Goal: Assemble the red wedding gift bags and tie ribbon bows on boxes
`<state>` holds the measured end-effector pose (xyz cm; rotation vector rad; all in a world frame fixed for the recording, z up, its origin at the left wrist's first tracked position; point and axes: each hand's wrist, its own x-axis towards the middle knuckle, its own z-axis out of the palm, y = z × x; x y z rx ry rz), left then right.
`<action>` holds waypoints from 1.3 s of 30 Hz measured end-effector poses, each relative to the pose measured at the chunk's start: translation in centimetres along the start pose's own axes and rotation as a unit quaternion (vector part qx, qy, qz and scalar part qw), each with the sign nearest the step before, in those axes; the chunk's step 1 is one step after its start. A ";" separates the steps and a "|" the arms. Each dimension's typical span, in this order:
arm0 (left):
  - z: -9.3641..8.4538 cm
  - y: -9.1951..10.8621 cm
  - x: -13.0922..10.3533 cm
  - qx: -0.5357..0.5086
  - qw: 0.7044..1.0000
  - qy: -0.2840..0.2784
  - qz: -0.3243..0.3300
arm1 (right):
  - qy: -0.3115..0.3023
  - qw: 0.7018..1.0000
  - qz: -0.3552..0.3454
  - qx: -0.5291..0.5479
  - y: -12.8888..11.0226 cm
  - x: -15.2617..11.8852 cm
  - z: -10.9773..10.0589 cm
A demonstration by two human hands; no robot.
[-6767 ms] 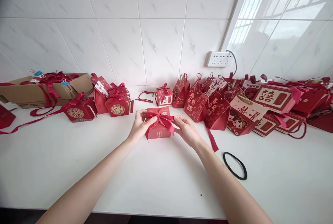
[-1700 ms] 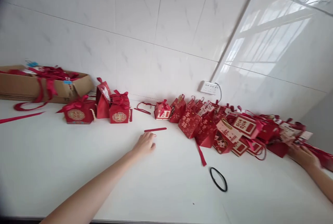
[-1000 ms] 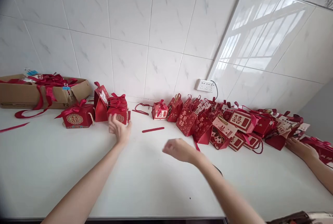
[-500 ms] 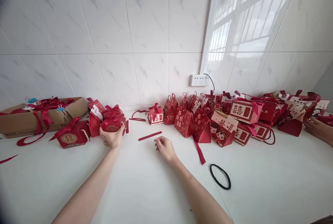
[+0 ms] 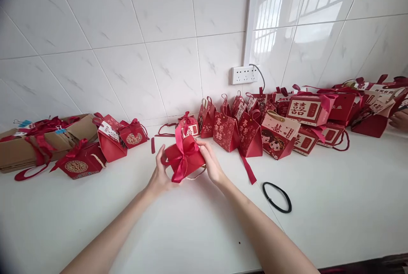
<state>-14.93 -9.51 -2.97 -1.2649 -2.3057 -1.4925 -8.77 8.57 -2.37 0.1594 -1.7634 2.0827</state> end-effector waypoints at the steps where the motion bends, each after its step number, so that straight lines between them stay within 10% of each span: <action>1: -0.3 0.1 0.1 -0.004 1.000 0.008 0.012 | -0.018 1.000 0.002 -0.003 -0.2 -0.1 0.1; 9: -1.3 0.5 0.2 -0.015 0.998 -0.001 0.054 | -0.032 0.998 0.055 -0.014 -1.8 0.2 -0.8; 16: -1.9 1.4 1.3 -0.101 0.983 0.081 -0.127 | -0.274 0.935 0.182 -0.129 -4.1 1.4 -2.8; 23: -0.2 3.0 1.2 -0.242 0.945 -0.148 -0.165 | 0.014 0.954 0.087 -0.288 -4.5 0.2 -3.4; 30: -0.1 2.9 1.0 -0.137 0.965 -0.112 -0.194 | -0.172 0.917 0.217 -0.286 -8.0 -1.1 -3.8; 39: -4.2 4.8 1.4 -0.127 0.902 -0.270 -0.311 | 0.030 0.946 0.118 -0.300 -7.4 -0.4 -3.7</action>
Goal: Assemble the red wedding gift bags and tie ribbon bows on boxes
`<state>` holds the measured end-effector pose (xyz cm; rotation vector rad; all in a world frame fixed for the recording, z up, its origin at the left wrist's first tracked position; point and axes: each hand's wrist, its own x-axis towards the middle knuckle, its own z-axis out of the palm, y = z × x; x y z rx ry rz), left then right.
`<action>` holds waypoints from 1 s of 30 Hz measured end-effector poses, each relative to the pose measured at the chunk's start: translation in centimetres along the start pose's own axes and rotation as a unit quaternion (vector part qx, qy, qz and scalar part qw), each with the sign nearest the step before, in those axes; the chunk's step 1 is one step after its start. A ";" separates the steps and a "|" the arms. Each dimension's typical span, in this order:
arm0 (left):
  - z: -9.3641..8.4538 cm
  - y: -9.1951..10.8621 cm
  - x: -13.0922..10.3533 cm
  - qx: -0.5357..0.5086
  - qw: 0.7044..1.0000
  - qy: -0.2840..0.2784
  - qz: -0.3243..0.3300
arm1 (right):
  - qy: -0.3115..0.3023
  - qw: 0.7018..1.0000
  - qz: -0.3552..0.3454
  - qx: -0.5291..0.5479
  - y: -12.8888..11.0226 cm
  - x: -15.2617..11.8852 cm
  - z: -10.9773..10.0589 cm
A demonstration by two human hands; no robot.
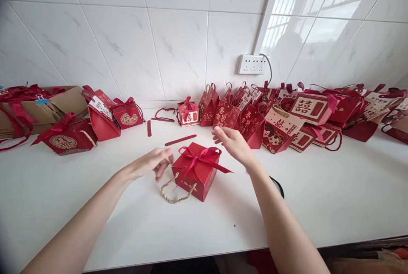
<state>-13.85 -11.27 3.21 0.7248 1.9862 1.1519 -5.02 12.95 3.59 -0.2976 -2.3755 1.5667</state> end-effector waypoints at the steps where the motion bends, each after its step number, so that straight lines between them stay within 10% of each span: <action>1: -0.3 0.3 -0.4 0.008 1.000 0.007 -0.006 | 0.000 1.000 0.007 -0.027 -0.3 -0.3 -0.5; 10: 0.8 1.1 -1.0 0.013 0.971 -0.231 -0.055 | -0.428 0.888 0.114 -0.127 -1.9 -2.2 -3.5; 18: 1.5 0.9 -0.4 -0.071 0.990 -0.120 0.038 | -0.295 0.954 0.036 0.033 -0.1 -0.2 -0.3; 30: -1.8 -1.6 1.1 -0.195 0.971 0.066 0.126 | -0.208 0.936 0.027 0.283 3.7 1.4 4.2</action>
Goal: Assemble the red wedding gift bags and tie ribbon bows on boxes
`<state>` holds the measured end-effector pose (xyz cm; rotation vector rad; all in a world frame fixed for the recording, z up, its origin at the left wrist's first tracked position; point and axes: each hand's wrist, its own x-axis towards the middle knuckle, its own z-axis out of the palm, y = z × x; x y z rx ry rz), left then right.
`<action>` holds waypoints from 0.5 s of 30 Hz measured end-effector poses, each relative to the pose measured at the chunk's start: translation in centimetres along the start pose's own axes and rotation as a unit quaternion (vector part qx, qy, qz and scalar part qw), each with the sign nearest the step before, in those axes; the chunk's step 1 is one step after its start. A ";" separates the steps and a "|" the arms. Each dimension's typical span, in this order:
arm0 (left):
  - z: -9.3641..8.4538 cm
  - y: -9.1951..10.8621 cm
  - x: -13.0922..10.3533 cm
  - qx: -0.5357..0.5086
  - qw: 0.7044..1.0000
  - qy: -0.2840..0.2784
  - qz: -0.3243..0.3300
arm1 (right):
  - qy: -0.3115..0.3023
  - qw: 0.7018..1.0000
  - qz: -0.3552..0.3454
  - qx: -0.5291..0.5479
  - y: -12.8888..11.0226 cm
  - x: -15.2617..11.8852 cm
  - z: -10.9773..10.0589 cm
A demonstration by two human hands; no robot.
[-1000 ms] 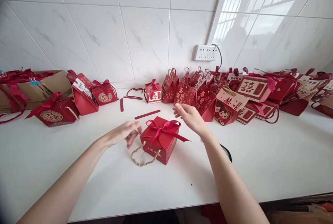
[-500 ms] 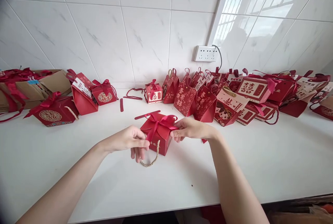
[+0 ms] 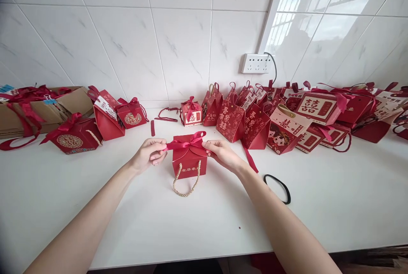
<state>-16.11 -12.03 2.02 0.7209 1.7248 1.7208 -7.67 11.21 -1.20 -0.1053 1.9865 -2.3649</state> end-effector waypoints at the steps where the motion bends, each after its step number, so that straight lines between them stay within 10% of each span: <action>1: -0.4 -0.5 0.3 -0.005 1.000 -0.007 -0.013 | -0.007 1.000 0.004 -0.003 0.0 0.0 -0.1; 15: -3.2 -1.0 0.7 0.109 0.967 -0.122 -0.195 | -0.047 0.990 0.111 -0.071 -0.8 -0.8 -2.7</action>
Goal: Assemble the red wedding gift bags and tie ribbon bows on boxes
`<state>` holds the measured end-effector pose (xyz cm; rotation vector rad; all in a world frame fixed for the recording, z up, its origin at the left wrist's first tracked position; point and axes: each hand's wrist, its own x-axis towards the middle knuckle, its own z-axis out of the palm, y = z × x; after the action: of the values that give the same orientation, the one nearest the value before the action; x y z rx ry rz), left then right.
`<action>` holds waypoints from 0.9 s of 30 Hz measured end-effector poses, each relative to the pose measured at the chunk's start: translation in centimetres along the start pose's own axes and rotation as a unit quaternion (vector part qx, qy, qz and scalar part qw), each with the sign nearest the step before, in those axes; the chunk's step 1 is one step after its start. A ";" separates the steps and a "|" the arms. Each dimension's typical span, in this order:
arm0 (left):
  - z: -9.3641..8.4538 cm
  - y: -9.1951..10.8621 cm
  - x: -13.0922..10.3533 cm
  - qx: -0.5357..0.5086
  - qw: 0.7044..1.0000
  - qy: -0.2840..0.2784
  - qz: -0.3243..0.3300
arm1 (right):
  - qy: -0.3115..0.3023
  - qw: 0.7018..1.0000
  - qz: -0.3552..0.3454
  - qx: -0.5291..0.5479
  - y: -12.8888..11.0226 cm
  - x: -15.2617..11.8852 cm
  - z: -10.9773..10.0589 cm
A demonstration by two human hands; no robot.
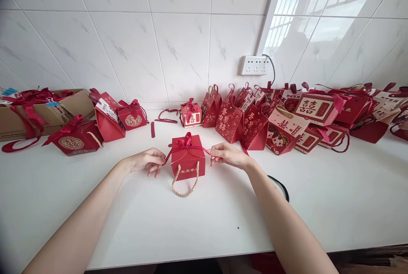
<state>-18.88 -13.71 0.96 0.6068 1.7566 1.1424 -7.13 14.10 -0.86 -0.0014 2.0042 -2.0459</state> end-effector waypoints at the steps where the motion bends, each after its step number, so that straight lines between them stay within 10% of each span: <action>1: 0.0 0.2 -0.2 0.022 1.000 0.005 -0.012 | -0.002 1.000 0.013 -0.010 -0.1 -0.1 -0.2; 15: -1.0 0.6 -2.2 0.262 0.939 0.155 -0.159 | 0.069 0.975 0.090 -0.192 -1.3 -1.9 -1.8; 22: -1.6 0.6 -2.9 0.291 0.909 0.227 -0.193 | 0.231 0.895 0.123 -0.361 0.1 -1.5 -3.6; 27: -2.2 0.9 -3.9 0.268 0.912 0.246 -0.188 | 0.345 0.859 0.020 -0.378 -0.8 -1.7 -3.1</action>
<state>-19.11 -17.31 3.74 0.2718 2.5274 0.5567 -6.23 17.45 0.08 0.6927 3.0701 -1.1582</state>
